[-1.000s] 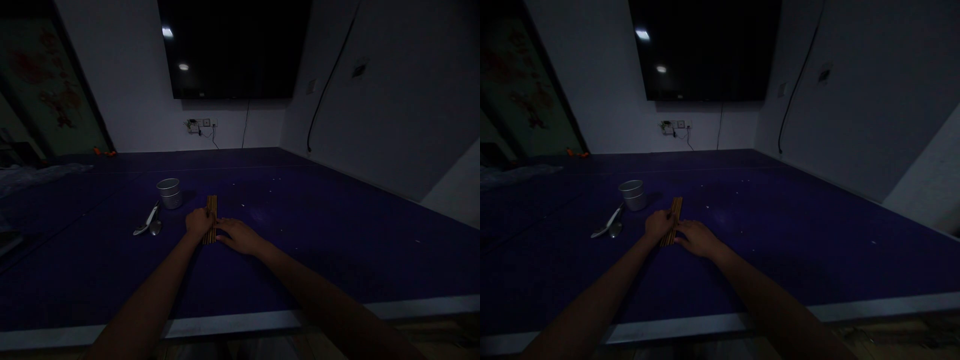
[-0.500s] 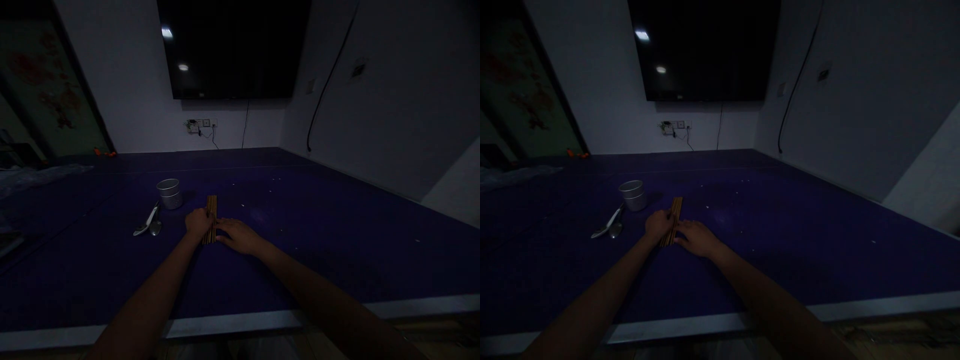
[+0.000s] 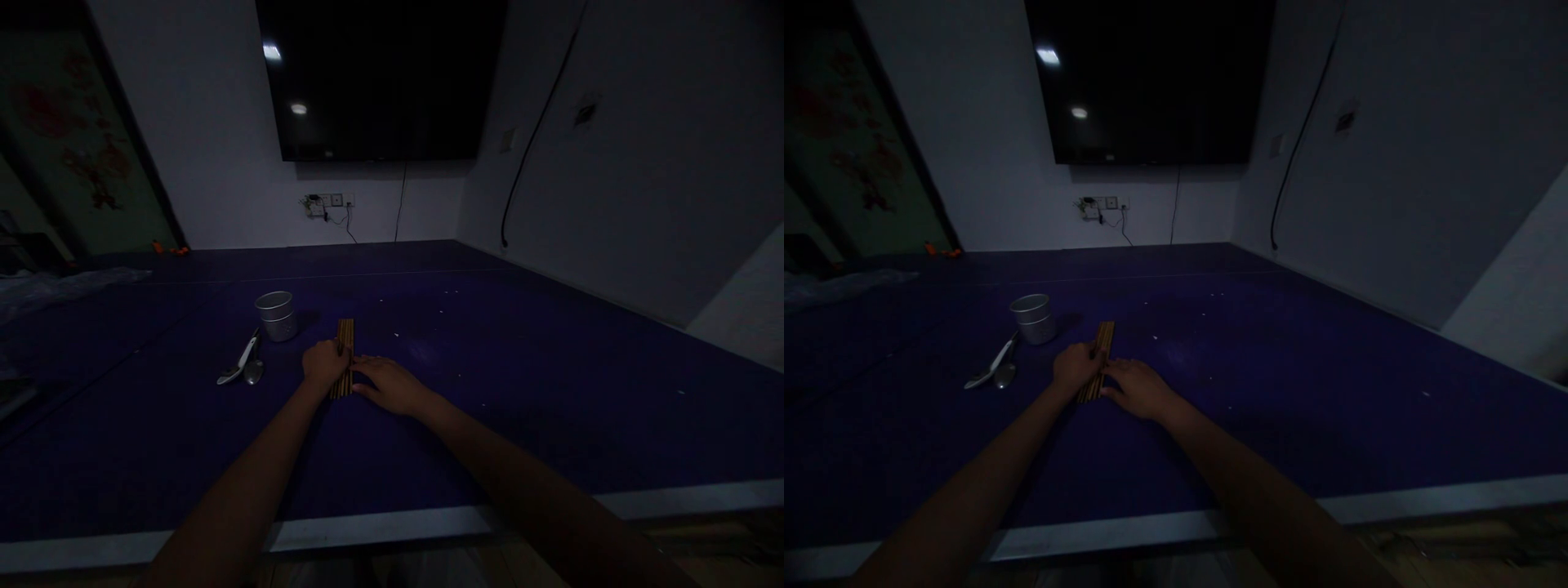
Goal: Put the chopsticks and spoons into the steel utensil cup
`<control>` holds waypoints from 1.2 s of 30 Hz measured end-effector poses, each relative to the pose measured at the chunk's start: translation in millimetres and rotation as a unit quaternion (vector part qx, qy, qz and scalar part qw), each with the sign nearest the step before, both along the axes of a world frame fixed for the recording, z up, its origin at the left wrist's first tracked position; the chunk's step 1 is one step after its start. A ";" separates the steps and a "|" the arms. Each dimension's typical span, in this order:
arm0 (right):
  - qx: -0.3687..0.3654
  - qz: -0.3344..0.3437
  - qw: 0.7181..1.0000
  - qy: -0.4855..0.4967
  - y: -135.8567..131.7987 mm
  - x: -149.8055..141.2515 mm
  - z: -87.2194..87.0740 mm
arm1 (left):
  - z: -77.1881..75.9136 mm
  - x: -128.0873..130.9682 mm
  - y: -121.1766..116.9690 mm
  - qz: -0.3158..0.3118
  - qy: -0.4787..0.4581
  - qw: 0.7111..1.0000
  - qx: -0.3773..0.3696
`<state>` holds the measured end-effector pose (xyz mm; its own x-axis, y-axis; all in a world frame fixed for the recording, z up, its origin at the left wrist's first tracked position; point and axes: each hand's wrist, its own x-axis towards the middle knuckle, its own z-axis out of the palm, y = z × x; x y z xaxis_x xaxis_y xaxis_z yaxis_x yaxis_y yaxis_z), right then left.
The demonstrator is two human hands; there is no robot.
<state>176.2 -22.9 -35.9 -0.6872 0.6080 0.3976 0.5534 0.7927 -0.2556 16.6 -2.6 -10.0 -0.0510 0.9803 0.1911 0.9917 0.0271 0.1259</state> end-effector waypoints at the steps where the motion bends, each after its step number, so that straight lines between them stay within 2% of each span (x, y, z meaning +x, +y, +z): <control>1: 0.000 -0.002 1.000 0.000 0.1 0.0 -0.3 | 0.1 0.1 -0.2 0.001 -0.001 1.000 0.001; 27: -0.003 -0.006 1.000 -0.006 0.0 0.3 1.1 | -2.2 -1.7 0.9 -0.002 -0.011 1.000 0.002; 36: 0.007 -0.022 1.000 -0.012 -4.2 2.2 6.2 | -0.4 -3.9 2.5 0.013 -0.062 0.998 0.015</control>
<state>178.4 -27.2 -29.7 -0.6700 0.6315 0.3904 0.5930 0.7716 -0.2304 12.7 -0.1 -10.4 -0.1017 0.9723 0.2106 0.9674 0.0473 0.2488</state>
